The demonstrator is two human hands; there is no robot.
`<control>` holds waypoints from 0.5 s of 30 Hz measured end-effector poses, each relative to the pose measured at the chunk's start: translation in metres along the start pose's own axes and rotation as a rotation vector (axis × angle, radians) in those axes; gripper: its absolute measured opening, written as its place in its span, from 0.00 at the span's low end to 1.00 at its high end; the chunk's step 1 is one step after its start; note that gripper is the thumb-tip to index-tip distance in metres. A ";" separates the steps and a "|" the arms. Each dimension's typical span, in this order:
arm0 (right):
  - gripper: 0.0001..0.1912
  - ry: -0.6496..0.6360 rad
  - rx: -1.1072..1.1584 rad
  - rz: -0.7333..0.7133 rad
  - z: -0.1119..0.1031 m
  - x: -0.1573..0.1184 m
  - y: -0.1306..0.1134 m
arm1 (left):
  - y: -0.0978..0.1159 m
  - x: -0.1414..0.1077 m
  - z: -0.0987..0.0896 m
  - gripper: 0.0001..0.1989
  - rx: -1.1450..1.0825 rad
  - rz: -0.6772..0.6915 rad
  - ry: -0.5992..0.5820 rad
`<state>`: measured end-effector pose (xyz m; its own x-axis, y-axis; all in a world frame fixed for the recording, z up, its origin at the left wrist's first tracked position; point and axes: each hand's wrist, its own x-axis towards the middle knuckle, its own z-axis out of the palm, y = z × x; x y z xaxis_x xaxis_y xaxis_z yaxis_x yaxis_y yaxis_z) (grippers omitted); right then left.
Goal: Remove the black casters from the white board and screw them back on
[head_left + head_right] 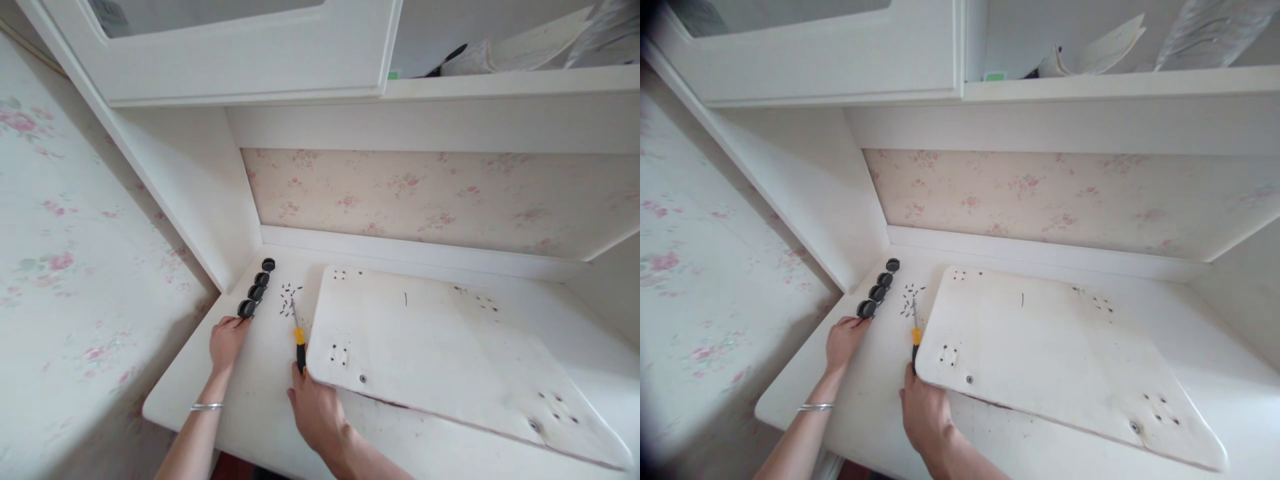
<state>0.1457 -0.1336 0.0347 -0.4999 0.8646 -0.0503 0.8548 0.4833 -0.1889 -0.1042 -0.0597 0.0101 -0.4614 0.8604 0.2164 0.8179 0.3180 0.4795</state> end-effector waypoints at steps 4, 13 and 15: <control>0.18 0.052 0.082 0.078 0.009 0.001 0.002 | 0.004 -0.004 -0.002 0.16 -0.080 -0.032 0.067; 0.24 -0.047 0.117 0.032 -0.011 -0.007 0.004 | 0.039 -0.039 -0.019 0.18 -0.300 -0.090 0.137; 0.24 -0.023 0.115 -0.025 -0.014 -0.013 0.004 | 0.048 -0.042 -0.025 0.18 -0.347 -0.088 0.125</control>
<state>0.1577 -0.1404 0.0484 -0.5252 0.8484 -0.0664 0.8211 0.4847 -0.3014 -0.0544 -0.0908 0.0450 -0.5804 0.7740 0.2532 0.6180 0.2162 0.7559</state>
